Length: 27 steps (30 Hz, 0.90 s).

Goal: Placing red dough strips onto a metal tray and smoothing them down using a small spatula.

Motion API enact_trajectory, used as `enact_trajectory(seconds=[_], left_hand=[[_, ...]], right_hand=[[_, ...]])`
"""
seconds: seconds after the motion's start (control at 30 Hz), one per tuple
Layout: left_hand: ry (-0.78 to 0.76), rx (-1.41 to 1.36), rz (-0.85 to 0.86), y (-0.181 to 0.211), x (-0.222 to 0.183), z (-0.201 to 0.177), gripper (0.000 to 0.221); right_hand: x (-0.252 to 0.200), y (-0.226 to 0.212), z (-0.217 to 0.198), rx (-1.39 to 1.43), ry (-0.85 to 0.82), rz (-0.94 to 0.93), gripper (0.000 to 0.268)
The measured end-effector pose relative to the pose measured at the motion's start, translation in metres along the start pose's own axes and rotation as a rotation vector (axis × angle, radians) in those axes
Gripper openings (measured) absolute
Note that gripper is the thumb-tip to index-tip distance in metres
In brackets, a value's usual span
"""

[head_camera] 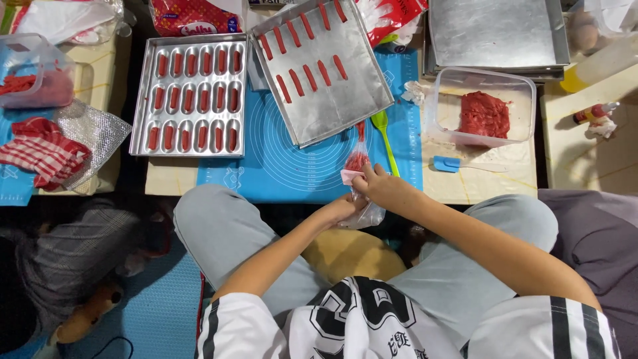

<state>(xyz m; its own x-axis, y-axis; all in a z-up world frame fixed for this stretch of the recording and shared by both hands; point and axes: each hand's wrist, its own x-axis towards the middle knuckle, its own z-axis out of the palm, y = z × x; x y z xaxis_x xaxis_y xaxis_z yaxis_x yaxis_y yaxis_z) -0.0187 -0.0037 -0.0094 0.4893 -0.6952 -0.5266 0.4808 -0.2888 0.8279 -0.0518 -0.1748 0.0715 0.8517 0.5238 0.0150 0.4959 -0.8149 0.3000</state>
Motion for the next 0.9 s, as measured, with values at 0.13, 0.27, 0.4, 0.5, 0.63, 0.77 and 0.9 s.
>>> enact_trajectory(seconds=[0.13,0.27,0.4,0.5,0.63,0.77,0.9], left_hand=[[0.015,0.331,-0.027,-0.006,0.009,-0.005,0.053],[-0.06,0.556,-0.007,0.003,0.004,-0.01,0.061],[-0.105,0.642,0.02,0.017,-0.011,-0.012,0.064],[-0.105,0.634,0.061,0.021,-0.015,-0.012,0.056],[-0.091,0.669,0.139,0.02,-0.016,-0.009,0.053],[-0.041,0.654,0.192,0.015,-0.017,-0.01,0.047],[-0.011,0.663,0.221,0.029,-0.031,-0.007,0.048]], right_hand=[[0.001,-0.011,0.022,0.04,-0.01,-0.015,0.013],[0.009,-0.016,0.029,0.045,-0.136,-0.029,0.016],[0.016,-0.015,0.04,0.032,-0.191,-0.012,0.018],[0.019,-0.011,0.043,0.054,-0.267,-0.041,0.021],[0.02,-0.01,0.048,0.022,-0.087,-0.034,0.021],[0.026,-0.009,0.043,0.001,-0.039,-0.037,0.019],[0.028,-0.008,0.044,-0.015,0.021,-0.044,0.019]])
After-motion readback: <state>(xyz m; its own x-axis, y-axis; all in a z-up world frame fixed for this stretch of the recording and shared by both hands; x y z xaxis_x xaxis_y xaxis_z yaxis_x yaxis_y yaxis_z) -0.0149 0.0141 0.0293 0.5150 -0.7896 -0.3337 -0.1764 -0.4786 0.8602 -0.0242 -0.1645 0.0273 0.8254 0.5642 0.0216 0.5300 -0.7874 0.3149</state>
